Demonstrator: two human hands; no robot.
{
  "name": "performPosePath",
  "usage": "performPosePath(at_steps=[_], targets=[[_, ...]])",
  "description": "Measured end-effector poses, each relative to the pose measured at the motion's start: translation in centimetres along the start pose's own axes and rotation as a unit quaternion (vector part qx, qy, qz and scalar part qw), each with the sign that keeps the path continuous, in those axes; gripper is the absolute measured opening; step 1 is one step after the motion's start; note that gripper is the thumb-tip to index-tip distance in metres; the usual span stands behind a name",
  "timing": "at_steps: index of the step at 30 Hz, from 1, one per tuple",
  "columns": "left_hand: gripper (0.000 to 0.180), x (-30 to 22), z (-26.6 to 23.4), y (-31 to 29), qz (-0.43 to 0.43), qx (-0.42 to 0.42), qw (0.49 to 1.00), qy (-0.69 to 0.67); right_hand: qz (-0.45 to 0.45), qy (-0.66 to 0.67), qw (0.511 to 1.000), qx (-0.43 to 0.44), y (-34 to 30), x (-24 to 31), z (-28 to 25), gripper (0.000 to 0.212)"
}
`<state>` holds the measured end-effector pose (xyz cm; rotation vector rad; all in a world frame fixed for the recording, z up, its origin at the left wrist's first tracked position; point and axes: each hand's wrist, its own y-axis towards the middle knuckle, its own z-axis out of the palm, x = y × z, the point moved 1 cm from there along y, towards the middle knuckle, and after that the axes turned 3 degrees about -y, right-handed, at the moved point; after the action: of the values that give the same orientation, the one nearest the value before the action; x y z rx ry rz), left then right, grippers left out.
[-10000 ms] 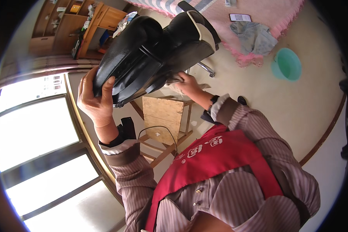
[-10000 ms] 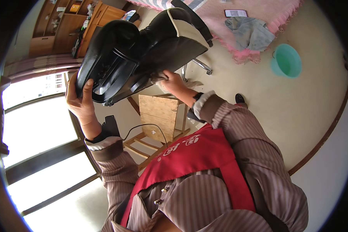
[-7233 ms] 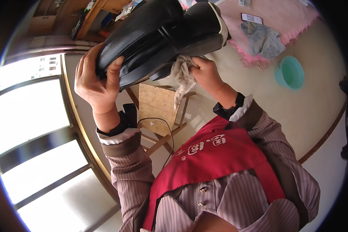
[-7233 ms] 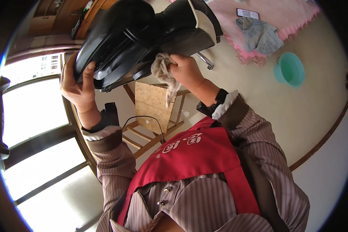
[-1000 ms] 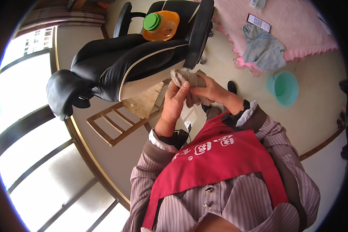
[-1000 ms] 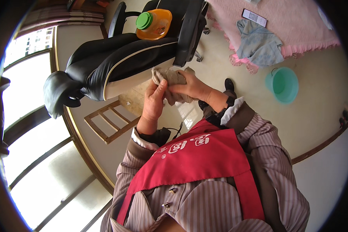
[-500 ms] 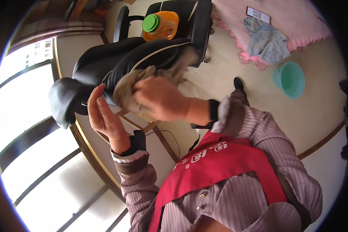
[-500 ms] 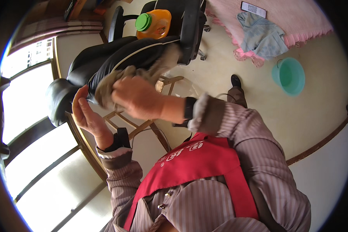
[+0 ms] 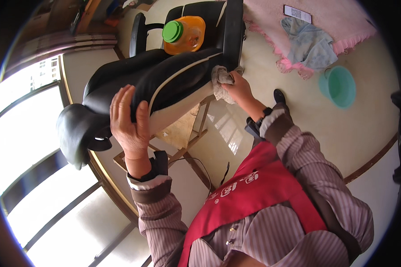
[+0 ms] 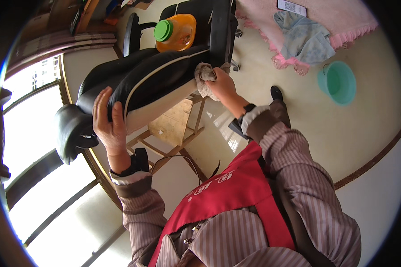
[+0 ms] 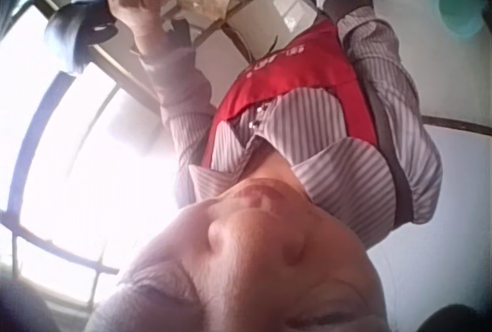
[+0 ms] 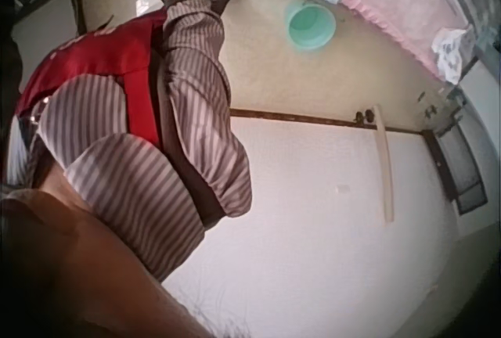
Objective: The person wipes a black office chair with a cloth, cleaning the seat, backrest, armrests, and underside. They move a yellow basin from the chair to a nearby wooden chair and continue wiping the chair's base and frame.
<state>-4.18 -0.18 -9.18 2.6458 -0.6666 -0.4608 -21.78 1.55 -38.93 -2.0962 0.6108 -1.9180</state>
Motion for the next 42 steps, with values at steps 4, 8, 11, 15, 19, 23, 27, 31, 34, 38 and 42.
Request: performPosePath(at_steps=[4,8,11,15,19,23,27,31,34,38,42], targets=[[0.030,-0.8,0.1,0.1,-0.013,0.055,0.997,0.054,-0.350,-0.069,0.934,0.012,0.1,2.8,0.6,0.025],[0.029,-0.8,0.0,0.1,-0.045,0.053,0.997,0.021,-0.259,-0.177,0.942,0.122,3.8,3.2,1.2,0.020],[0.030,-0.8,0.0,0.0,-0.033,0.054,0.998,0.031,-0.199,-0.371,0.892,0.167,6.3,3.0,1.4,0.015],[0.028,-0.8,0.0,-0.1,-0.056,0.054,0.997,0.025,-0.348,-0.421,0.823,0.155,8.0,3.1,1.0,0.011],[0.026,-0.8,0.1,-0.1,-0.044,0.045,0.997,0.042,-0.309,-0.411,0.836,0.192,8.3,3.4,0.7,0.014],[0.026,-0.8,0.1,0.0,-0.037,0.041,0.997,0.049,-0.210,-0.345,0.903,0.147,7.4,3.7,-0.1,0.017],[0.026,-0.8,0.1,0.2,-0.036,0.039,0.998,0.046,-0.263,-0.270,0.923,0.076,6.7,3.4,-3.0,0.010],[0.027,-0.8,-0.1,0.4,-0.038,0.058,0.996,0.059,-0.512,-0.398,0.761,-0.002,8.4,3.2,-6.1,0.005],[0.029,-0.8,-0.1,0.6,-0.042,0.069,0.996,0.049,-0.538,-0.525,0.657,0.062,11.4,3.3,-7.3,0.011],[0.031,-0.7,-0.1,1.0,-0.060,0.077,0.994,0.042,-0.530,-0.497,0.685,-0.056,17.2,5.0,-8.6,0.016],[0.031,-0.6,-0.3,1.3,-0.081,0.086,0.992,0.048,-0.442,-0.514,0.724,-0.130,26.6,7.8,-12.3,0.034]])
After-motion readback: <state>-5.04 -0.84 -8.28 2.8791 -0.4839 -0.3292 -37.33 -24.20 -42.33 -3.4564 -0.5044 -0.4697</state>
